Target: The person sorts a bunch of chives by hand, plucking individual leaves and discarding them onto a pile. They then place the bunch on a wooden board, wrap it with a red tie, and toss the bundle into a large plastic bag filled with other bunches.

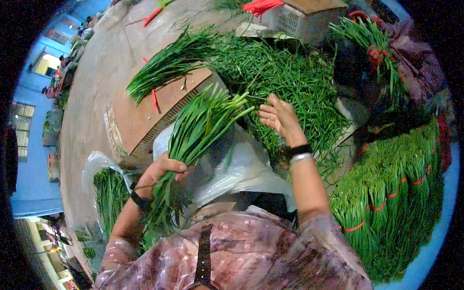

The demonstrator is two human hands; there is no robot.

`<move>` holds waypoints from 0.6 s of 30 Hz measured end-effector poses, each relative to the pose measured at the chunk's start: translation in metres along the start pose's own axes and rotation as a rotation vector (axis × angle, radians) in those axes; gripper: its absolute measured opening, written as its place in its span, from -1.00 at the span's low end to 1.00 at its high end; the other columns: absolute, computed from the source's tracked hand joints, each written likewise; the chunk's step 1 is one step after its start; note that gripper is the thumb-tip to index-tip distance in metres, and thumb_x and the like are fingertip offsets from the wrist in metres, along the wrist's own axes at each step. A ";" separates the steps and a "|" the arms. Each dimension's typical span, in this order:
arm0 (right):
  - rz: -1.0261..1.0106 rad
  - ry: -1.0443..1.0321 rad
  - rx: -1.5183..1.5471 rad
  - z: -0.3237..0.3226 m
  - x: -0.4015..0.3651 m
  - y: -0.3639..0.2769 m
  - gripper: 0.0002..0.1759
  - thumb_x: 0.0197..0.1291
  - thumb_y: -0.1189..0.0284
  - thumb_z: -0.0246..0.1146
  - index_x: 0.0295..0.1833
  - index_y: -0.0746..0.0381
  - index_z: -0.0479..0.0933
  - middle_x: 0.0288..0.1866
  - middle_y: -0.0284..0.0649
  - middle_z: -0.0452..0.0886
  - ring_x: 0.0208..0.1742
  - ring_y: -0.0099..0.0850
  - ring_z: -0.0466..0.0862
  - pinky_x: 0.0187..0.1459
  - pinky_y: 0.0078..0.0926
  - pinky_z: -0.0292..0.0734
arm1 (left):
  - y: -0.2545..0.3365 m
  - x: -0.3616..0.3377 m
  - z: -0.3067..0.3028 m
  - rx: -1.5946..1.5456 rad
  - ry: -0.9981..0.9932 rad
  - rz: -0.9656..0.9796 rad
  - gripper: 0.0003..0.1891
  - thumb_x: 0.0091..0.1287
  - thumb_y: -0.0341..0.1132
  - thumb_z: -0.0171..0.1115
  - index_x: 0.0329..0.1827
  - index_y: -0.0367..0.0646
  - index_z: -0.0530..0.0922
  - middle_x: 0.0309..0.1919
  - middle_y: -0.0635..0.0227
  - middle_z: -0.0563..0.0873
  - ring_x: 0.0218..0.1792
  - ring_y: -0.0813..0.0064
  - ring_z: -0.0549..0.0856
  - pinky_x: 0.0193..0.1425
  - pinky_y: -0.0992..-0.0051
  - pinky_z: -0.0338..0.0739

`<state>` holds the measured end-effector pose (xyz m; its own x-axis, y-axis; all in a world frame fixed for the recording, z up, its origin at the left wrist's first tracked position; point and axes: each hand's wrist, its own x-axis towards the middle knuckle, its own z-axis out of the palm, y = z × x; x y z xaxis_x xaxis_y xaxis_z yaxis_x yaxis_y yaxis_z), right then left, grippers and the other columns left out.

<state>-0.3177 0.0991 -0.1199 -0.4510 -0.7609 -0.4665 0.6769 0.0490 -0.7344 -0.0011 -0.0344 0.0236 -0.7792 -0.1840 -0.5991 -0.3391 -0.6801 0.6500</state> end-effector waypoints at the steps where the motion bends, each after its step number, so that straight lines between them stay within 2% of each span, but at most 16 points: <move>1: -0.003 0.058 0.028 0.000 0.003 0.004 -0.28 0.19 0.01 0.30 0.27 0.26 0.28 0.08 0.04 0.48 -0.03 -0.22 0.63 -0.25 -0.37 0.64 | -0.005 0.000 0.000 -0.019 -0.016 -0.005 -0.57 0.01 -0.48 0.31 -0.01 -0.33 0.44 -0.47 0.19 0.56 -0.67 0.56 0.47 -0.57 0.58 0.38; 2: 0.029 0.050 -0.029 0.003 0.009 0.008 -0.18 0.15 -0.04 0.31 0.34 0.24 0.20 0.17 0.09 0.41 0.04 -0.20 0.59 -0.27 -0.34 0.65 | -0.008 -0.001 0.000 -0.062 -0.051 0.001 -0.57 0.03 -0.46 0.30 0.00 -0.34 0.44 -0.48 0.20 0.55 -0.67 0.58 0.45 -0.57 0.59 0.35; 4: -0.008 -0.046 -0.030 0.019 0.016 0.006 -0.21 0.15 -0.05 0.31 0.30 0.24 0.25 0.13 0.03 0.44 0.00 -0.20 0.61 -0.29 -0.33 0.66 | -0.012 -0.008 0.002 -0.152 -0.117 0.016 -0.57 0.06 -0.43 0.28 0.02 -0.34 0.43 -0.49 0.22 0.53 -0.68 0.63 0.42 -0.58 0.62 0.29; 5: -0.044 -0.177 0.131 0.030 0.012 0.003 -0.31 0.20 -0.02 0.27 0.23 0.26 0.34 -0.02 -0.06 0.55 -0.21 -0.28 0.67 -0.39 -0.39 0.66 | -0.010 -0.015 0.008 -0.127 -0.156 0.044 -0.55 0.08 -0.38 0.25 0.05 -0.34 0.42 -0.49 0.23 0.51 -0.69 0.67 0.37 -0.59 0.63 0.22; 7: -0.023 -0.344 0.176 0.035 0.013 -0.010 -0.41 0.24 0.01 0.24 0.15 0.27 0.40 -0.18 -0.14 0.60 -0.38 -0.36 0.67 -0.51 -0.49 0.61 | -0.018 -0.020 0.005 -0.198 -0.193 0.060 -0.52 0.07 -0.37 0.26 0.08 -0.34 0.42 -0.52 0.25 0.51 -0.69 0.67 0.36 -0.60 0.63 0.21; 8: -0.074 -0.346 0.137 0.040 0.006 -0.018 -0.49 0.28 0.05 0.20 0.09 0.26 0.44 -0.31 -0.22 0.61 -0.48 -0.46 0.64 -0.62 -0.59 0.53 | -0.018 -0.021 0.003 -0.230 -0.212 0.074 -0.51 0.07 -0.37 0.26 0.09 -0.34 0.41 -0.53 0.26 0.51 -0.70 0.67 0.35 -0.60 0.63 0.20; 9: -0.124 -0.345 0.099 0.053 -0.008 -0.032 -0.57 0.32 0.10 0.17 0.03 0.25 0.48 -0.43 -0.29 0.62 -0.57 -0.55 0.62 -0.72 -0.70 0.44 | -0.017 -0.022 0.002 -0.229 -0.250 0.080 -0.57 0.08 -0.34 0.25 -0.01 -0.38 0.43 -0.60 0.31 0.48 -0.71 0.68 0.35 -0.63 0.64 0.16; 10: -0.148 -0.453 0.057 0.059 -0.015 -0.045 -0.64 0.33 0.18 0.17 -0.01 0.26 0.51 -0.39 -0.29 0.62 -0.59 -0.64 0.57 -0.75 -0.80 0.33 | -0.020 -0.023 -0.003 -0.266 -0.282 0.078 -0.60 0.10 -0.32 0.24 -0.05 -0.38 0.43 -0.61 0.32 0.48 -0.71 0.69 0.35 -0.64 0.65 0.14; 12: -0.090 -0.400 0.013 0.054 -0.008 -0.043 -0.68 0.37 0.34 0.10 0.07 0.35 0.51 -0.45 -0.38 0.55 -0.62 -0.71 0.50 -0.72 -0.87 0.30 | -0.032 -0.020 -0.018 -0.337 -0.356 0.077 -0.65 0.12 -0.30 0.22 -0.14 -0.40 0.43 -0.65 0.35 0.46 -0.71 0.69 0.35 -0.65 0.66 0.12; 13: -0.055 -0.329 -0.063 0.054 -0.003 -0.036 -0.73 0.38 0.39 0.09 0.04 0.35 0.51 -0.40 -0.36 0.56 -0.59 -0.74 0.49 -0.70 -0.88 0.31 | -0.037 -0.018 -0.020 -0.340 -0.342 0.094 -0.71 0.16 -0.29 0.17 -0.24 -0.39 0.43 -0.68 0.42 0.42 -0.71 0.71 0.34 -0.63 0.67 0.13; 16: -0.011 -0.331 -0.087 0.049 0.002 -0.023 -0.78 0.36 0.41 0.13 -0.02 0.31 0.53 -0.38 -0.36 0.58 -0.57 -0.74 0.50 -0.63 -0.89 0.37 | -0.047 -0.018 -0.014 -0.580 -0.371 0.062 -0.71 0.19 -0.30 0.11 -0.17 -0.39 0.42 -0.65 0.46 0.39 -0.71 0.74 0.33 -0.60 0.69 0.17; 18: 0.008 -0.331 -0.018 0.048 0.007 -0.018 -0.78 0.33 0.43 0.16 -0.02 0.32 0.55 -0.38 -0.34 0.59 -0.58 -0.70 0.50 -0.63 -0.84 0.38 | -0.050 -0.019 -0.011 -0.660 -0.428 0.059 -0.69 0.22 -0.33 0.06 -0.05 -0.37 0.39 -0.58 0.45 0.42 -0.71 0.77 0.34 -0.57 0.70 0.24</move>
<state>-0.3053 0.0620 -0.0861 -0.2304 -0.9294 -0.2885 0.6681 0.0645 -0.7413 0.0366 -0.0051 -0.0024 -0.9669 -0.0349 -0.2526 -0.0123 -0.9831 0.1827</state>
